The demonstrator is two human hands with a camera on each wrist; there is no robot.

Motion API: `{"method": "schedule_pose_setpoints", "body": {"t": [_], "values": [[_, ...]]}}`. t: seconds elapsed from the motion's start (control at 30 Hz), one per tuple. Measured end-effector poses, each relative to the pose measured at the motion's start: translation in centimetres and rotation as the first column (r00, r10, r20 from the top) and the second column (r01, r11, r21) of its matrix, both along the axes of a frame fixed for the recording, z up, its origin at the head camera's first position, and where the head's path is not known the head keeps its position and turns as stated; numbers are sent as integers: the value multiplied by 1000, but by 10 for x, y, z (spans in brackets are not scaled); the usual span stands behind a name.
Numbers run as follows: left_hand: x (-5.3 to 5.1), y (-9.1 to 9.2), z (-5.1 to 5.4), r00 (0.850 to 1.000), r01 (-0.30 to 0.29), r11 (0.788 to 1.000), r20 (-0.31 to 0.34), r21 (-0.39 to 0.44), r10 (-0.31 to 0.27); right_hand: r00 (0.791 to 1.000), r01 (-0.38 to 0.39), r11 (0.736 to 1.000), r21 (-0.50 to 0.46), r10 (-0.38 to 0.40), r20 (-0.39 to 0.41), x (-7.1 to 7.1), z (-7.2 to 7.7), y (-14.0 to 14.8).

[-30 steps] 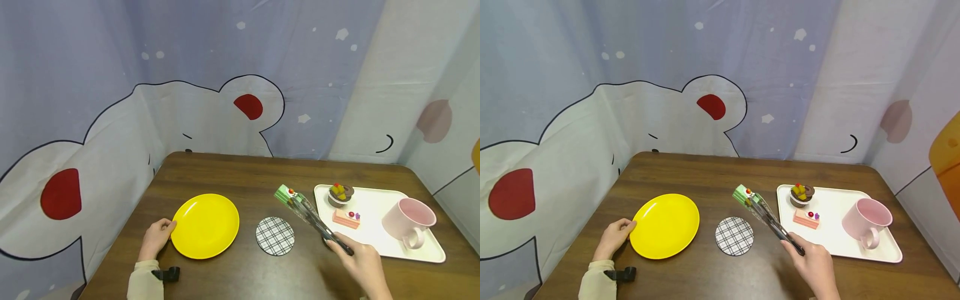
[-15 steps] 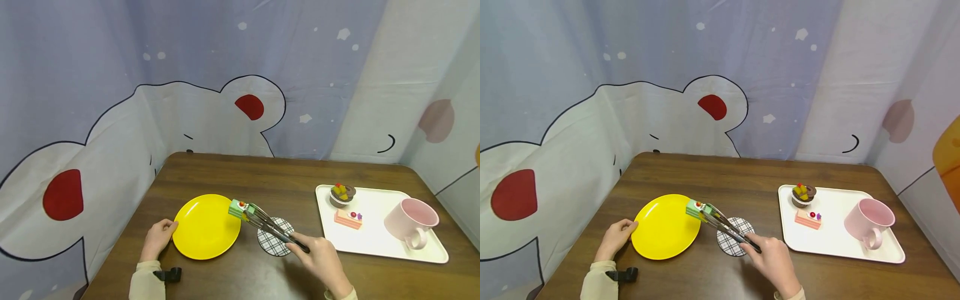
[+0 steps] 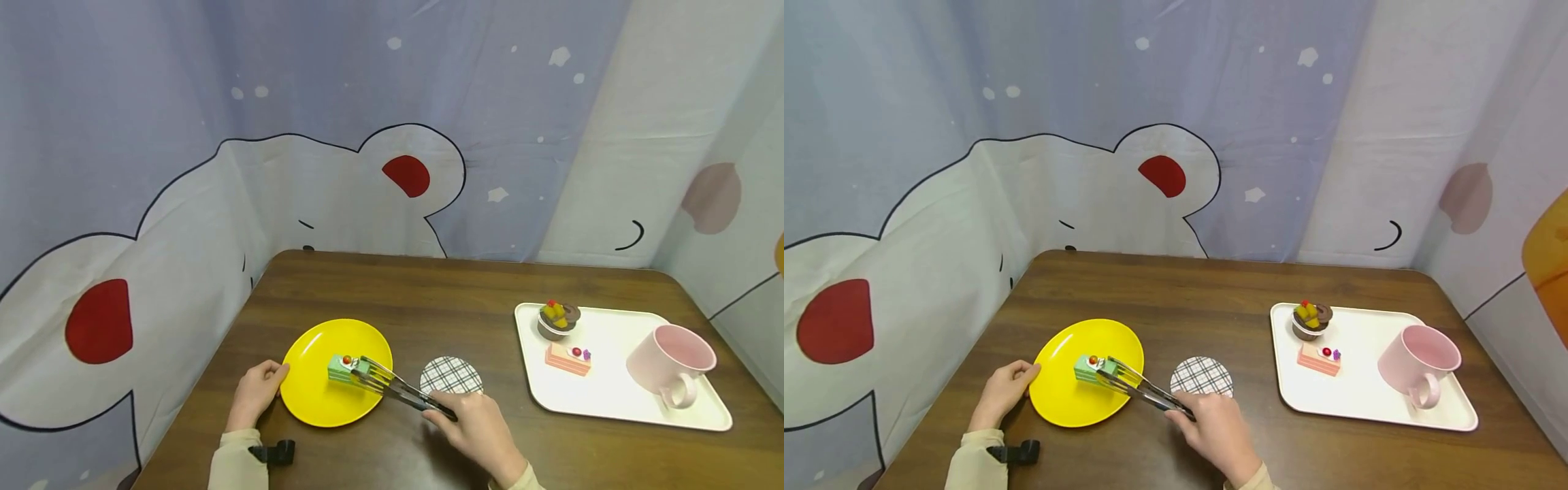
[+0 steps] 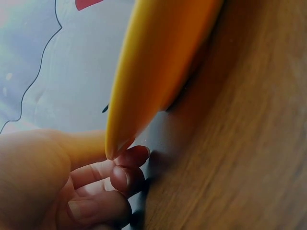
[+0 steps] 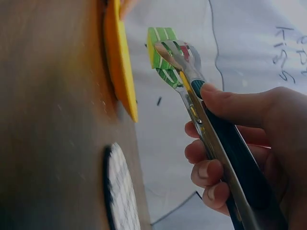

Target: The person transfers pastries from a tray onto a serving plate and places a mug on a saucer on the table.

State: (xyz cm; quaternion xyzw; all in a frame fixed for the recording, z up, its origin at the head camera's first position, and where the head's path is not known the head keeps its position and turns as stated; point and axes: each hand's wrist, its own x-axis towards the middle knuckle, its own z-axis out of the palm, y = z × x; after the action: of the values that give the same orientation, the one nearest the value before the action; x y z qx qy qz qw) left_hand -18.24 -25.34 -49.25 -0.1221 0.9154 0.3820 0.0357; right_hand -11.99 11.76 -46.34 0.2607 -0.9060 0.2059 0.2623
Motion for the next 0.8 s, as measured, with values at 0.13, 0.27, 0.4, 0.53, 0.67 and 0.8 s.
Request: {"method": "schedule_pose_setpoints", "body": {"t": [0.13,0.27,0.4,0.53,0.67,0.8], "values": [[0,1,-2,1000,2,1000,-6,5,-2,1000,-20,1000,22,20,23,0,-5,-7],[-1,2,-1,1000,2,1000,-9,3,-2,998,-37,999,27,36,56,1,-9,-11],[-1,2,0,1000,-2,1000,-8,-1,2,997,-36,999,28,34,71,0,-12,-11],[-1,1,0,1000,-2,1000,-6,1,2,997,-32,999,35,30,70,0,-14,-11],[-1,1,-1,1000,-1,1000,-7,0,1,997,-39,998,46,35,71,0,-13,-10],[-1,1,-2,1000,-6,1000,-3,2,6,993,-47,997,59,40,107,-1,-12,-9]]}}
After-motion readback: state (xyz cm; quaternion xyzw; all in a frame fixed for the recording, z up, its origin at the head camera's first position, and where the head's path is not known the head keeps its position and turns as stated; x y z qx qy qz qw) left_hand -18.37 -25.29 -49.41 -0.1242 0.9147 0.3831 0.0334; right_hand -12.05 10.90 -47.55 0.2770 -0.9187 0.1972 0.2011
